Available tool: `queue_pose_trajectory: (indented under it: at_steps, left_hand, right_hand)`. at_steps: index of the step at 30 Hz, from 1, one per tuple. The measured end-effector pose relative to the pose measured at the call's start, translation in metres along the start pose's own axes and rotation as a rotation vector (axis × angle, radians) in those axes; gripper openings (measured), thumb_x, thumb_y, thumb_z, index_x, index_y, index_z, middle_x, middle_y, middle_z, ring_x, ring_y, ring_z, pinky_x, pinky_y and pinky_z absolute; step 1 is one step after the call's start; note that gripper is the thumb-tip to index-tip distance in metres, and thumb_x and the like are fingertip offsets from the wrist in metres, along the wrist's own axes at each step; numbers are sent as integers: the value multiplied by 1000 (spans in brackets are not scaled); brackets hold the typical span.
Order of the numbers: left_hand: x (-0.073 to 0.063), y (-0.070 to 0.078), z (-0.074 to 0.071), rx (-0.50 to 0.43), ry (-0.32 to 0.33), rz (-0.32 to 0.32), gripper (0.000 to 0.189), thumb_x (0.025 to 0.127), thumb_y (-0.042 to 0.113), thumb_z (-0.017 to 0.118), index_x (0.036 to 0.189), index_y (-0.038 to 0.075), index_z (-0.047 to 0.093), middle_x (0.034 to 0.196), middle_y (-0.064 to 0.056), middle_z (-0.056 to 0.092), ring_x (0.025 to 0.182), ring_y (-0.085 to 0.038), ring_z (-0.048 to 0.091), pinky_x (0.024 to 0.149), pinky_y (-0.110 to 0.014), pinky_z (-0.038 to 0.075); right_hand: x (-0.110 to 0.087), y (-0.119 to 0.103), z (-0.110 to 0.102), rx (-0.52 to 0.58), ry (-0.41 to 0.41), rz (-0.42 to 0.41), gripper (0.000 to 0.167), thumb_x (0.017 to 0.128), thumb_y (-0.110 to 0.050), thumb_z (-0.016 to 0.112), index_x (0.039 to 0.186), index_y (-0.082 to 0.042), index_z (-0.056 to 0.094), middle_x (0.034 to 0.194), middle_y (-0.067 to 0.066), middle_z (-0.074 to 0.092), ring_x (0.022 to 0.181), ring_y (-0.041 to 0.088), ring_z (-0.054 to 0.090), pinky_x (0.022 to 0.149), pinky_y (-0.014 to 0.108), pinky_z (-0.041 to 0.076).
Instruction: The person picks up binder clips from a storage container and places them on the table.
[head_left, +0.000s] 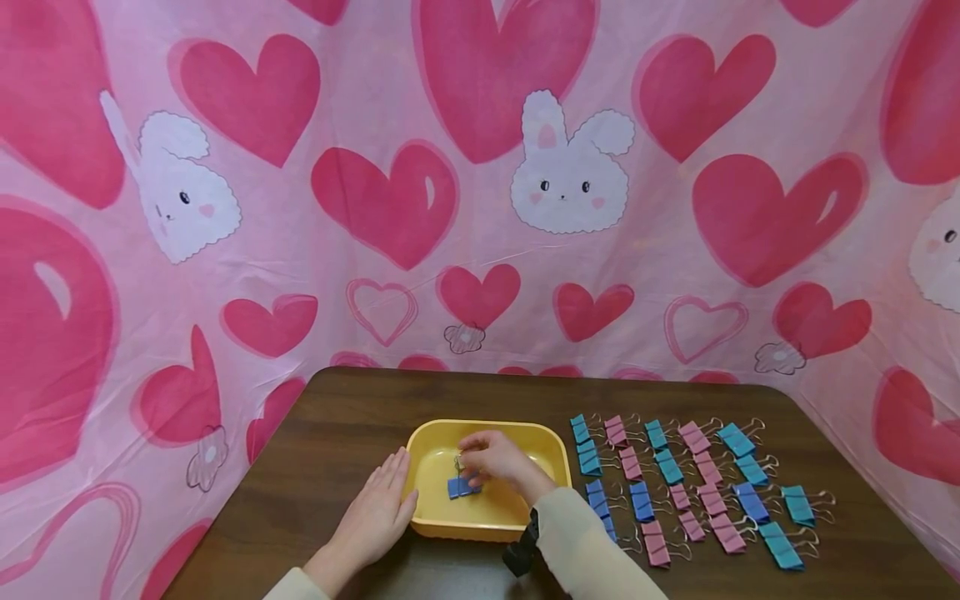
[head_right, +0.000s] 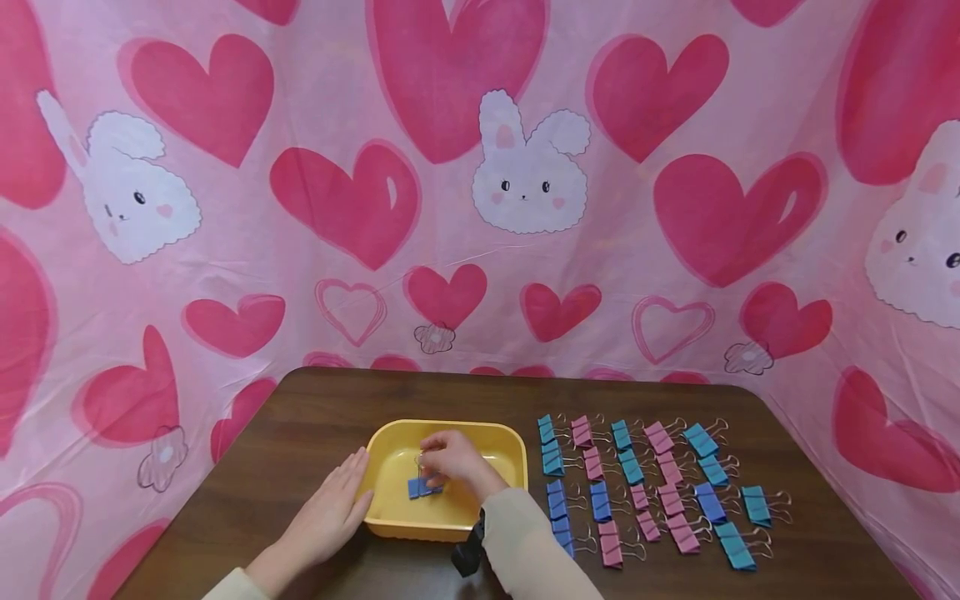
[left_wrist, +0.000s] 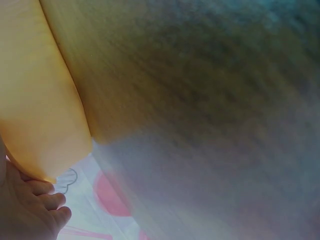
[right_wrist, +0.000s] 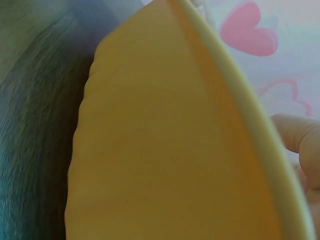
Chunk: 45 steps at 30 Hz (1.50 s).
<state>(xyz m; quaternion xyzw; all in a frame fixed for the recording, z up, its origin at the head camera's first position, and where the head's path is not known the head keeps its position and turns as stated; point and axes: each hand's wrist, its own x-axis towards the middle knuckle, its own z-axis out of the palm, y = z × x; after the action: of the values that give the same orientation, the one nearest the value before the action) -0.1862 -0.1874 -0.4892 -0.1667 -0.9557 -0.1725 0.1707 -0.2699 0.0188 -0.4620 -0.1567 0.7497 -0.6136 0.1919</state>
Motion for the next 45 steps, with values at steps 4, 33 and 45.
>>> queue_pose_trajectory:
  at_steps: [4, 33, 45]
  left_hand:
    - [1, 0, -1, 8, -37, -24, 56, 92, 23, 53, 135, -10, 37, 140, -22, 36, 128, -35, 34, 103, -48, 28]
    - [1, 0, 0, 5, -47, -28, 56, 93, 24, 51, 136, -9, 36, 141, -21, 35, 129, -34, 33, 104, -47, 27]
    - [1, 0, -2, 7, -38, -8, 55, 94, 24, 49, 135, -10, 36, 140, -23, 35, 128, -35, 33, 103, -48, 27]
  right_hand:
    - [-2, 1, 1, -103, -1, 1, 17, 84, 1, 62, 99, 9, 63, 73, 11, 62, 57, 17, 58, 58, 35, 55]
    - [-28, -7, -19, -34, 15, -53, 14, 85, -2, 61, 89, 12, 63, 70, 12, 64, 56, 16, 61, 59, 38, 55]
    - [-35, -17, -34, 16, 39, -66, 17, 87, -6, 62, 90, 10, 63, 70, 10, 64, 59, 18, 64, 60, 37, 55]
